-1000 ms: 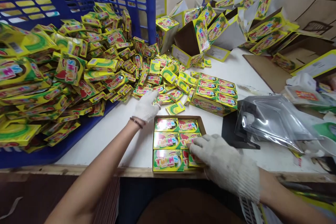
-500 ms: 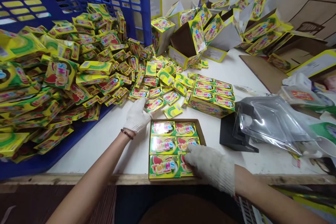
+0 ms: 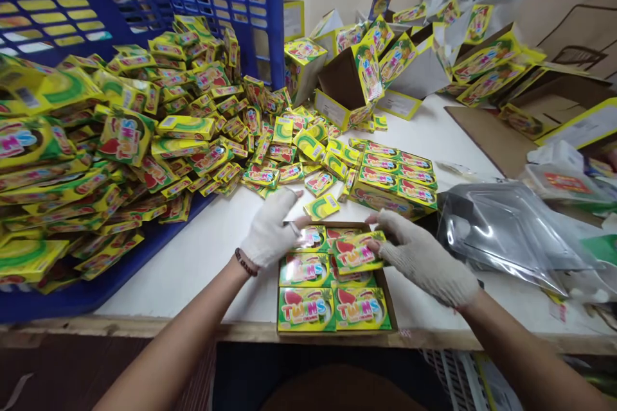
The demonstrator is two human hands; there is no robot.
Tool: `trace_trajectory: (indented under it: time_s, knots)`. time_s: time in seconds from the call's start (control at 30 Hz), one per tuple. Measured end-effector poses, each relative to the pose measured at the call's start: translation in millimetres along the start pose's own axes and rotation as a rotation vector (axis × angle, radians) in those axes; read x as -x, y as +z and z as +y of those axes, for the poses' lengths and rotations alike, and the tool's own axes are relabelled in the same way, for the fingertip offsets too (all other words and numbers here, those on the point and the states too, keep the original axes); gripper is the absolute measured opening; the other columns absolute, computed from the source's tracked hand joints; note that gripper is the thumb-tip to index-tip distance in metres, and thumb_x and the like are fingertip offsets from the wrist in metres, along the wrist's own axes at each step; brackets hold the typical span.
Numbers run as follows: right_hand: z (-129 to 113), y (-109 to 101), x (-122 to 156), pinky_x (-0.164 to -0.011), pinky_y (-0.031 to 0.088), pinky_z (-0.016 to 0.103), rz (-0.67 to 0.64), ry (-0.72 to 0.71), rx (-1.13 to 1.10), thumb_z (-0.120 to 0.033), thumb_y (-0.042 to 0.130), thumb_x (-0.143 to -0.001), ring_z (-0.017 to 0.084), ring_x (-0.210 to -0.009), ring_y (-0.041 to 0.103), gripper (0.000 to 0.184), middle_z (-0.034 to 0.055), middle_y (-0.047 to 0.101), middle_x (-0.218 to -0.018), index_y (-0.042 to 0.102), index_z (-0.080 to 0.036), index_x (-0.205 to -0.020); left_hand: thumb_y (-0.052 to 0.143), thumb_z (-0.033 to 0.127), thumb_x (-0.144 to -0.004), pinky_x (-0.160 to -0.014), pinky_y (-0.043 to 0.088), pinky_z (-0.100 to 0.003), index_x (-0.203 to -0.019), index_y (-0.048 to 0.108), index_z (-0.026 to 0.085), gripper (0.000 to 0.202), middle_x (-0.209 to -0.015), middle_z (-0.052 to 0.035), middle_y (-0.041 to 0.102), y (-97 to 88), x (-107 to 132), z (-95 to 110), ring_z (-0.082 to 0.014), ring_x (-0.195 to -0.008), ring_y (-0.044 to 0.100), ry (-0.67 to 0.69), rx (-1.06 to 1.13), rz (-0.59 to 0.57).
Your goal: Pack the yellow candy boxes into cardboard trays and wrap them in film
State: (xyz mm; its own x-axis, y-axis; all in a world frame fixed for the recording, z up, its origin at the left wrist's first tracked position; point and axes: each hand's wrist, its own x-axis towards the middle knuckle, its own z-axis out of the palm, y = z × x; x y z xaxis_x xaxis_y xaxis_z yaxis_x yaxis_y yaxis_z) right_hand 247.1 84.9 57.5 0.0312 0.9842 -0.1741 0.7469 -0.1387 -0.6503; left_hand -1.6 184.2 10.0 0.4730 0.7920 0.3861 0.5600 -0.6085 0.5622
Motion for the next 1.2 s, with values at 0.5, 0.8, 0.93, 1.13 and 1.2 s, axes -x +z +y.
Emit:
trace_trajectory:
  time_s: [0.5,0.8,0.93,1.13,1.2]
  knots:
    - [10.8,25.0,3.4,-0.081,0.045,0.038,0.012,-0.268,0.358,-0.027,0.057,-0.086,0.022,-0.090,0.057,0.011,0.0063,0.067,-0.093,0.066,-0.021,-0.086,0.060,0.017,-0.071,-0.095,0.039,-0.046,-0.121,0.057,0.022,0.050,-0.115,-0.0125,0.060,-19.2,-78.6,-73.6,-0.0314,-0.111,0.052,-0.246,-0.627,-0.306]
    - [-11.4,8.4,-26.1,-0.077,0.052,0.033,0.225,-0.234,-0.354,-0.042,0.055,-0.087,0.017,-0.089,0.064,0.032,0.0082,0.066,-0.106,0.050,-0.020,-0.109,0.061,0.023,-0.078,-0.086,0.048,-0.039,-0.140,0.038,0.014,0.066,-0.114,-0.0105,0.060,13.8,-27.4,59.8,-0.0259,-0.102,0.056,0.346,-0.140,-0.179]
    - [-4.9,3.8,-18.8,-0.081,0.050,0.034,0.202,-0.156,-0.027,-0.034,0.053,-0.086,0.019,-0.085,0.063,0.017,0.0040,0.068,-0.089,0.061,-0.020,-0.092,0.058,0.033,-0.085,-0.087,0.050,-0.042,-0.134,0.044,0.014,0.054,-0.112,-0.0121,0.060,19.5,-17.5,45.6,-0.0263,-0.102,0.057,0.247,-0.053,-0.113]
    - [19.4,10.0,-18.1,-0.078,0.049,0.032,0.177,-0.150,0.077,-0.027,0.050,-0.087,0.018,-0.086,0.064,0.020,0.0049,0.069,-0.092,0.067,-0.019,-0.091,0.047,0.011,-0.080,-0.093,0.048,-0.036,-0.116,0.061,0.019,0.039,-0.117,-0.0103,0.061,-3.2,-42.9,-41.5,-0.0240,-0.109,0.057,-0.048,-0.362,-0.358]
    - [24.6,13.2,-24.2,-0.075,0.048,0.030,0.209,-0.228,0.166,-0.024,0.052,-0.086,0.017,-0.084,0.062,0.019,0.0060,0.066,-0.092,0.070,-0.018,-0.087,0.051,0.006,-0.074,-0.096,0.046,-0.037,-0.116,0.062,0.023,0.047,-0.121,-0.0078,0.062,-2.4,-47.8,-58.3,-0.0243,-0.114,0.055,-0.025,-0.393,-0.445]
